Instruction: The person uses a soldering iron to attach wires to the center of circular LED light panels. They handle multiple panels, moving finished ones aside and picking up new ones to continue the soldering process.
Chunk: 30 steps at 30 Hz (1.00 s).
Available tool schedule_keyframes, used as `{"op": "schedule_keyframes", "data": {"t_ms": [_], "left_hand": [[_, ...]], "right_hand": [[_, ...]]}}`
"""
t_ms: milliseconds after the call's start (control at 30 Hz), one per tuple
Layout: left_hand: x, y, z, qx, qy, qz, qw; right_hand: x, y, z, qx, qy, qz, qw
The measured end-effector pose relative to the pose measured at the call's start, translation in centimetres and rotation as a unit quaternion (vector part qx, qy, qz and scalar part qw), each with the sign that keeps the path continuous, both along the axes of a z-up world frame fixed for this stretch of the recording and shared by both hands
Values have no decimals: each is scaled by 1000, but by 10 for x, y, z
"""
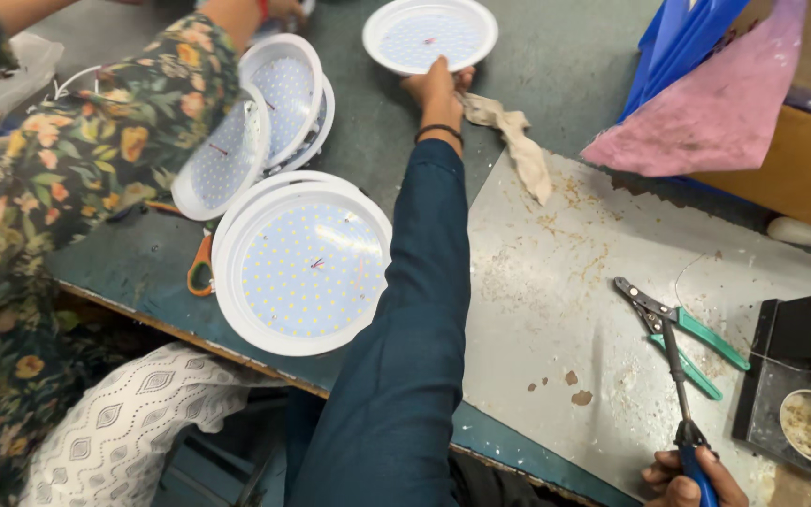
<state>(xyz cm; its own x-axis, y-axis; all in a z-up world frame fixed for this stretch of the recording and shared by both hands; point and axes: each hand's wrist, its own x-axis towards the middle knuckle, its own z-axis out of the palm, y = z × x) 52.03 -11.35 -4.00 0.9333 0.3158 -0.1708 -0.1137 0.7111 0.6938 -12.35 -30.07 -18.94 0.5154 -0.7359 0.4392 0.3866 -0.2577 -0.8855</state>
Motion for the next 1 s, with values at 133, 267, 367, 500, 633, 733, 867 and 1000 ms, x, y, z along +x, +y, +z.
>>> {"op": "schedule_keyframes", "data": {"t_ms": [133, 267, 367, 500, 633, 733, 867, 1000], "left_hand": [[-3, 4, 4, 189, -81, 173, 963], [-46, -6, -23, 711, -23, 111, 693], [-64, -21, -41, 789, -113, 108, 594], [-74, -65, -27, 701, -244, 106, 662], [-136, -137, 6, 569, -316, -45, 758], [-211, -143, 16, 708, -371, -53, 599], [-318, -105, 21, 778, -327, -170, 509], [-403, -48, 36, 763, -378, -26, 523]], "right_hand": [[-6, -2, 1, 3, 0, 2, 1000], [-13, 10, 9, 5, 13, -2, 1000], [-6, 18, 18, -20, 9, -29, 999], [0, 22, 38, -37, -1, -41, 998], [8, 27, 58, -77, 11, -40, 996], [6, 32, 74, -156, 62, -55, 984], [5, 39, 81, -131, 48, -49, 989], [7, 31, 80, -87, 2, -18, 996]]}}
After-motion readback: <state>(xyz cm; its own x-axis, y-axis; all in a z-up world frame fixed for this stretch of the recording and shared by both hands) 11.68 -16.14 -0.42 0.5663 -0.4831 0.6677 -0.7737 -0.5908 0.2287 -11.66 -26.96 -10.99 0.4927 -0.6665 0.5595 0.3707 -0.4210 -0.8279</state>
